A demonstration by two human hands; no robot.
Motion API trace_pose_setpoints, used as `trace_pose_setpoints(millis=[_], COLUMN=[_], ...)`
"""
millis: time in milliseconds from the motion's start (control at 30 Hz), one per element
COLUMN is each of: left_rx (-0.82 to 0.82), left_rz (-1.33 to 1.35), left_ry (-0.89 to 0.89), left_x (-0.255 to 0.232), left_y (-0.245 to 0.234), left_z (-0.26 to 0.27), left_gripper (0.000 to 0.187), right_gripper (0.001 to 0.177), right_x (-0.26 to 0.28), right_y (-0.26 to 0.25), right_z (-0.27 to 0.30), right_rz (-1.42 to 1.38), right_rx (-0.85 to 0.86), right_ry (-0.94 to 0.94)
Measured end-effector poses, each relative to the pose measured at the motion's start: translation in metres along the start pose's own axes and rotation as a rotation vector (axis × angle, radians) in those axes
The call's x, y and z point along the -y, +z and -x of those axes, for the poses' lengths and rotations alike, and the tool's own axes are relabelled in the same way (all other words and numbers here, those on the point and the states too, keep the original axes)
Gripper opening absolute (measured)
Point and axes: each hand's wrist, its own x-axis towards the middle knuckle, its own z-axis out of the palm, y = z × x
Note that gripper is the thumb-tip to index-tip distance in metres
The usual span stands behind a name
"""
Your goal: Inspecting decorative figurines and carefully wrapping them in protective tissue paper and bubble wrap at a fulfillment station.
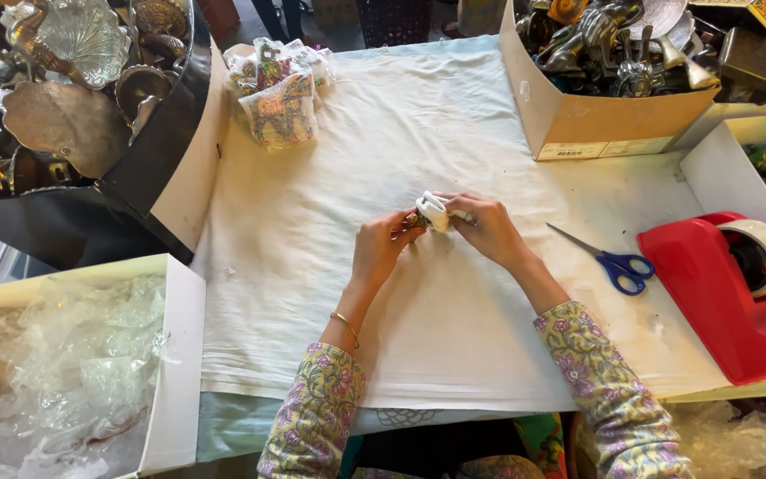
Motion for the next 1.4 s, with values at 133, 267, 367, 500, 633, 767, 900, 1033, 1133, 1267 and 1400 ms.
trace_pose_setpoints(millis=[133, 267, 367, 500, 633, 767, 900, 1033, 1133, 1267, 1400], left_rx=[0.001, 0.007, 0.015, 0.006, 0.024, 0.048, 0.035, 0.041, 0.043, 0.038, 0.029], left_rz=[0.068, 0.097, 0.092, 0.032, 0.091, 0.154, 0.077, 0.071, 0.155, 0.142, 0.119], left_ry=[0.011, -0.024, -0.027, -0.001, -0.026, -0.059, -0.063, -0.080, -0.069, -0.057, -0.039], left_x=[0.005, 0.005, 0.008, 0.014, 0.010, 0.009, -0.001, 0.007, 0.011, 0.009, 0.021], left_y=[0.000, -0.002, 0.001, 0.001, 0.001, 0.001, -0.003, 0.000, 0.002, 0.002, 0.007], left_z=[0.001, 0.000, -0.002, -0.003, -0.001, -0.001, -0.002, -0.003, -0.002, -0.001, -0.005], left_gripper=[0.039, 0.039, 0.038, 0.037, 0.040, 0.040, 0.037, 0.037, 0.039, 0.040, 0.039], right_gripper=[0.032, 0.050, 0.057, 0.052, 0.046, 0.040, 0.031, 0.021, 0.019, 0.021, 0.024], right_x=[-0.002, 0.044, 0.057, 0.035, -0.031, 0.029, 0.056, 0.028, 0.008, 0.009, 0.039], right_y=[0.001, -0.006, 0.001, 0.014, 0.023, 0.009, 0.008, 0.016, 0.016, 0.009, 0.011], right_z=[0.004, 0.000, -0.002, -0.001, 0.011, 0.003, -0.001, 0.001, 0.006, 0.008, 0.004], right_rz=[0.153, 0.359, 0.363, 0.218, 0.215, 0.286, 0.193, 0.188, 0.166, 0.284, 0.341], right_rx=[-0.001, -0.114, -0.186, -0.125, -0.111, -0.217, -0.234, -0.190, -0.221, -0.239, -0.349], right_ry=[0.045, 0.094, -0.077, -0.085, 0.038, 0.008, -0.055, -0.065, 0.003, 0.042, -0.171])
